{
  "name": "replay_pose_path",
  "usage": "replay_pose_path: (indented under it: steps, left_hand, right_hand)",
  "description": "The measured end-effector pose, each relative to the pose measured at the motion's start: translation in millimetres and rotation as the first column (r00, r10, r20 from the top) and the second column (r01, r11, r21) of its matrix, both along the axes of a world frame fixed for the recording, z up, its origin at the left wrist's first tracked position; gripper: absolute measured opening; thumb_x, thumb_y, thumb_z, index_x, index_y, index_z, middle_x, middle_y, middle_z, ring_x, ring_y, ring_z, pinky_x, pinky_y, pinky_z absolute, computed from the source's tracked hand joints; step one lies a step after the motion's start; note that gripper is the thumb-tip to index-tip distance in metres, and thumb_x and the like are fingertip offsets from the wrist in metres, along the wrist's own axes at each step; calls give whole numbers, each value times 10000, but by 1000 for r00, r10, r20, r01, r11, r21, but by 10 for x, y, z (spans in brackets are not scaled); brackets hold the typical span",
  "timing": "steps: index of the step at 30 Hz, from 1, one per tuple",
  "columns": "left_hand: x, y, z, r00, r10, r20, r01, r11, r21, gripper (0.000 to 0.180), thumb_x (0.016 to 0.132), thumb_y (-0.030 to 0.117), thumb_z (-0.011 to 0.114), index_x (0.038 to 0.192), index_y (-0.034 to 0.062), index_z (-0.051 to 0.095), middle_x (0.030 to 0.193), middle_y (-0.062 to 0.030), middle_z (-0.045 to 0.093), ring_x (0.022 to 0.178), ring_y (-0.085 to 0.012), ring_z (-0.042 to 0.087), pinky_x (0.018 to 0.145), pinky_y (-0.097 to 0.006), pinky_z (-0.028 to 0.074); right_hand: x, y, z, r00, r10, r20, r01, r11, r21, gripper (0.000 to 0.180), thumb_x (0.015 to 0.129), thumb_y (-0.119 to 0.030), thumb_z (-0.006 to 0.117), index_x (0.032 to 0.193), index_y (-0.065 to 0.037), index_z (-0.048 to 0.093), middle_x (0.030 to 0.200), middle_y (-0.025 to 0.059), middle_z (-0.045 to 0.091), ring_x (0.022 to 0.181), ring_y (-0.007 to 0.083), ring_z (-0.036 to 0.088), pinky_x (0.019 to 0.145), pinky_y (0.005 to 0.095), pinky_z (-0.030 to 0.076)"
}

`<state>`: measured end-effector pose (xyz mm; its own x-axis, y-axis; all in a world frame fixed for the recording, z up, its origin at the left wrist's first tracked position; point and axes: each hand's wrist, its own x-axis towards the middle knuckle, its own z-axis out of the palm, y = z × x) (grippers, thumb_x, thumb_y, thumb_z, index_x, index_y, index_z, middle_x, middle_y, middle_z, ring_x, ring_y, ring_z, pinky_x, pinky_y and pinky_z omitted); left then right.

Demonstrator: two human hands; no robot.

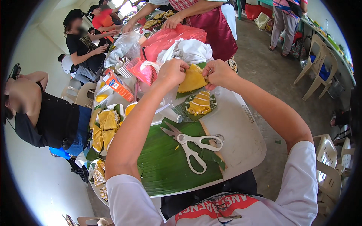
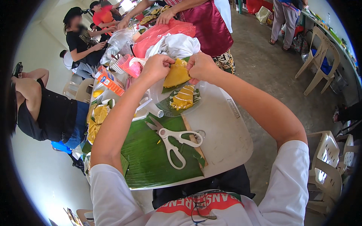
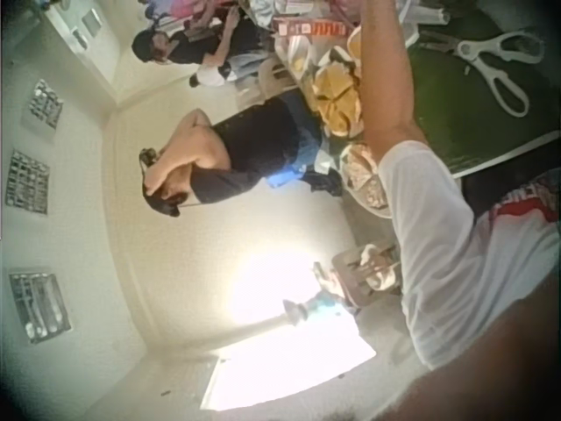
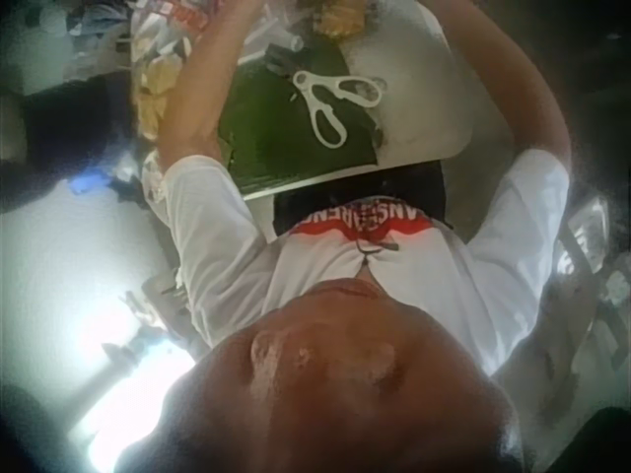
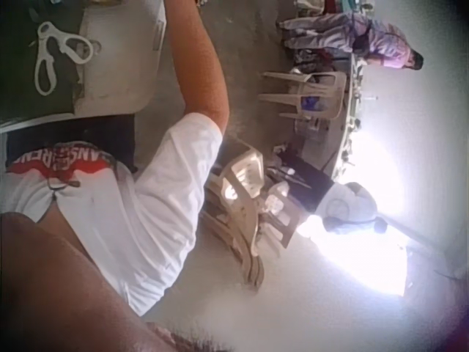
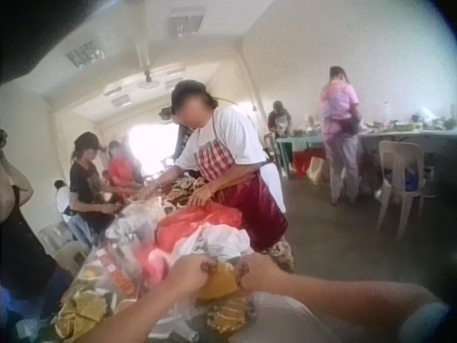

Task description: The person assembles a mango sticky rice dish by placing sliced mangoes onto a sheet of yellow rice, then wrapping the mixture in a banana leaf. They use a knife to slice the mango and scissors to trim the leaf.

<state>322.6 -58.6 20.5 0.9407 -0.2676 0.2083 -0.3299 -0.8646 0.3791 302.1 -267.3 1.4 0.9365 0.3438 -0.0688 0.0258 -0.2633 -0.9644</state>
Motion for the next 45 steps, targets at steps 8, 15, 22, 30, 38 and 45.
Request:
replay_pose_path:
  steps: [8,15,22,30,38,45]
  left_hand:
    - [60,78,-83,999,-39,10,39,999,17,285,752,14,624,1004,67,747,935,-144,722,866,-268,699,778,-367,545]
    - [76,86,-85,998,-16,-61,19,999,47,325,756,1,654,1073,25,720,992,-124,733,899,-202,702,815,-305,554]
    - [128,85,-181,1000,-5,-17,5,1000,-29,333,734,37,659,1060,62,726,932,-159,714,890,-292,690,799,-387,541]
    - [121,3,-166,1000,-2,8,1,986,170,454,708,57,694,1157,-9,670,944,-169,716,873,-283,702,791,-361,547]
    - [12,-185,-59,996,19,-91,-1,980,198,525,697,68,710,1200,-58,629,960,-198,712,910,-276,705,790,-365,551]
    - [91,-247,-135,991,45,-126,-31,993,112,544,698,69,727,1214,-51,604,950,-168,709,873,-258,703,747,-351,548]
  right_hand:
    - [-51,32,38,993,-15,115,35,984,-174,140,764,106,550,890,74,603,772,157,674,618,214,717,520,309,590]
    - [-20,21,72,985,4,174,47,957,-286,188,748,114,554,919,81,625,734,147,680,611,204,714,511,307,570]
    - [-36,-62,106,961,34,276,90,899,-428,228,699,69,612,925,69,644,701,144,685,562,200,686,497,329,543]
    - [-35,-184,74,974,7,225,105,870,-482,296,664,81,604,955,55,650,674,128,688,553,188,676,503,320,532]
    - [-227,-304,120,982,-18,186,105,879,-465,166,705,59,607,869,32,617,651,125,673,563,190,687,522,317,545]
    - [-305,-410,131,988,-41,150,100,905,-413,303,683,68,534,970,50,630,700,126,683,581,193,694,470,313,530]
